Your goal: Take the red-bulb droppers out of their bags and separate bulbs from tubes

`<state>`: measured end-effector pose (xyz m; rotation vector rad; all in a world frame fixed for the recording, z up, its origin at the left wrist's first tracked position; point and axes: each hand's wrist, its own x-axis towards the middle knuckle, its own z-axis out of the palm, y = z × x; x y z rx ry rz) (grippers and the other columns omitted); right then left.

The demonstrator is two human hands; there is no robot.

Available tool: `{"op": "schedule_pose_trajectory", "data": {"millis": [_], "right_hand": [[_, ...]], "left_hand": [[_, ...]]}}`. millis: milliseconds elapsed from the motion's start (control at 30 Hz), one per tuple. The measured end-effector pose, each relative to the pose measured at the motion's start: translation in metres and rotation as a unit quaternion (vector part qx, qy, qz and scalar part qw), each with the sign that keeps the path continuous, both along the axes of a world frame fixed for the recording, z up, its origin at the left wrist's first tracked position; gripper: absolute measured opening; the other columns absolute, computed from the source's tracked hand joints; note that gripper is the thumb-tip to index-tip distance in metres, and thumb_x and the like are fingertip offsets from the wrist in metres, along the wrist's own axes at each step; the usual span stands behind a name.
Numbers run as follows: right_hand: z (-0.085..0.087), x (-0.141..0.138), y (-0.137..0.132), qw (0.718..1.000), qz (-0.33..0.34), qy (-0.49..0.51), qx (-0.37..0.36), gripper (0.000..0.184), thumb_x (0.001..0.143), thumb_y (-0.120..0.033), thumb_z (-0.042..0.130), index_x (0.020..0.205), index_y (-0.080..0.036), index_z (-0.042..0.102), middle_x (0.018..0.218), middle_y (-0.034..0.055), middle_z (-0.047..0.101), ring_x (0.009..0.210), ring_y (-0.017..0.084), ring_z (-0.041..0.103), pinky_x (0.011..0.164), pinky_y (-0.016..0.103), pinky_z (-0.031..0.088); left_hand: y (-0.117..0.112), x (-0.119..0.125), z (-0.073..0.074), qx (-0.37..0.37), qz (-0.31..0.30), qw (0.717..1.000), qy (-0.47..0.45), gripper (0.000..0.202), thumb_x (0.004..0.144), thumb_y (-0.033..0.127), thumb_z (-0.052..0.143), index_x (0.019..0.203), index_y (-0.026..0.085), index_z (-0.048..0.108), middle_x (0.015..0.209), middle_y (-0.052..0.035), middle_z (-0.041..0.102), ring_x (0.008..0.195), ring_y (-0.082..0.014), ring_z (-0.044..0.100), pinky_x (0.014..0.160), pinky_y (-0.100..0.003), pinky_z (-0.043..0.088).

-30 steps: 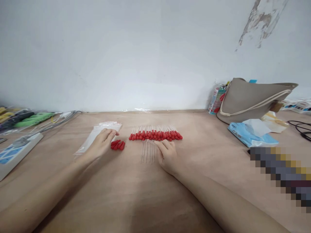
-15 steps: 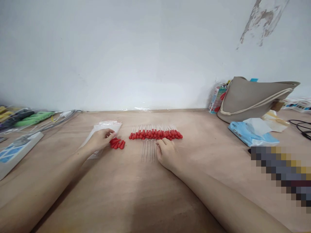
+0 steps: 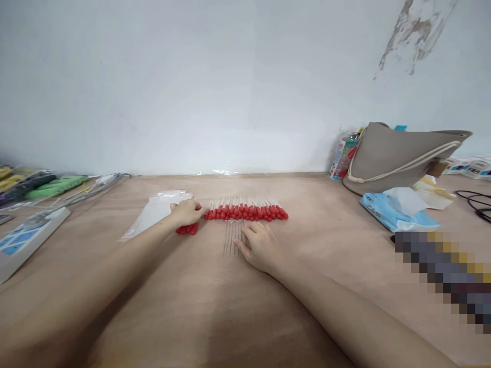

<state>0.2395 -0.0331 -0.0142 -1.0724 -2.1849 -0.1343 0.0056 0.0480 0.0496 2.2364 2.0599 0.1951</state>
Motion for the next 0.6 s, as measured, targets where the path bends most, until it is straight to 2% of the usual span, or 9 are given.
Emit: {"op": "schedule_pose_trajectory", "data": {"millis": [133,233,333,433,533,600], "right_hand": [[0.002,0.000,-0.001,1.000,-0.006,0.012,0.005,0.025,0.084,-0.036,0.046,0.093,-0.016,0.057,0.082,0.0069,0.058,0.080,0.018,0.051,0.072,0.032,0.037],[0.005,0.002,-0.002,1.000,-0.018,0.014,0.004,0.026,0.083,-0.036,0.047,0.096,-0.016,0.058,0.084,0.0077,0.058,0.079,0.019,0.051,0.071,0.033,0.037],[0.005,0.004,-0.003,0.999,-0.028,0.028,-0.003,0.026,0.083,-0.036,0.048,0.097,-0.017,0.058,0.085,0.0081,0.058,0.081,0.020,0.050,0.074,0.035,0.038],[0.005,0.007,-0.002,0.997,-0.032,0.070,-0.004,0.029,0.081,-0.035,0.049,0.101,-0.016,0.057,0.093,0.0098,0.055,0.089,0.021,0.050,0.078,0.038,0.040],[0.006,0.010,-0.001,0.991,-0.045,0.128,0.007,0.039,0.082,-0.036,0.049,0.115,-0.016,0.050,0.108,0.0131,0.048,0.103,0.024,0.046,0.085,0.041,0.041],[0.007,0.012,0.000,0.985,-0.057,0.160,0.015,0.044,0.083,-0.036,0.046,0.122,-0.017,0.043,0.114,0.0139,0.044,0.109,0.024,0.042,0.089,0.042,0.040]], "left_hand": [[0.010,0.004,-0.004,-0.058,0.022,0.998,-0.013,0.041,0.075,0.049,0.040,0.056,0.020,0.060,0.041,-0.0037,0.056,0.061,-0.0234,0.061,0.080,-0.043,0.035],[0.012,0.008,0.001,-0.079,0.032,0.996,-0.017,0.037,0.075,0.045,0.043,0.054,0.018,0.058,0.041,-0.0035,0.056,0.057,-0.0223,0.060,0.077,-0.041,0.038],[0.010,0.008,0.014,-0.057,0.037,0.998,-0.013,0.030,0.075,0.038,0.045,0.057,0.017,0.056,0.049,-0.0052,0.059,0.060,-0.0231,0.060,0.073,-0.039,0.039],[-0.003,0.005,0.028,-0.001,0.022,1.000,-0.015,0.027,0.080,0.036,0.040,0.071,0.017,0.055,0.064,-0.0076,0.062,0.068,-0.0232,0.060,0.069,-0.035,0.040],[-0.028,0.001,0.027,0.065,-0.049,0.996,-0.041,0.028,0.087,0.038,0.031,0.086,0.018,0.050,0.074,-0.0058,0.060,0.070,-0.0193,0.057,0.065,-0.030,0.041],[-0.047,-0.001,0.015,0.130,-0.149,0.977,-0.079,0.024,0.087,0.037,0.033,0.088,0.018,0.047,0.077,-0.0045,0.058,0.070,-0.0174,0.056,0.064,-0.028,0.042]]}}
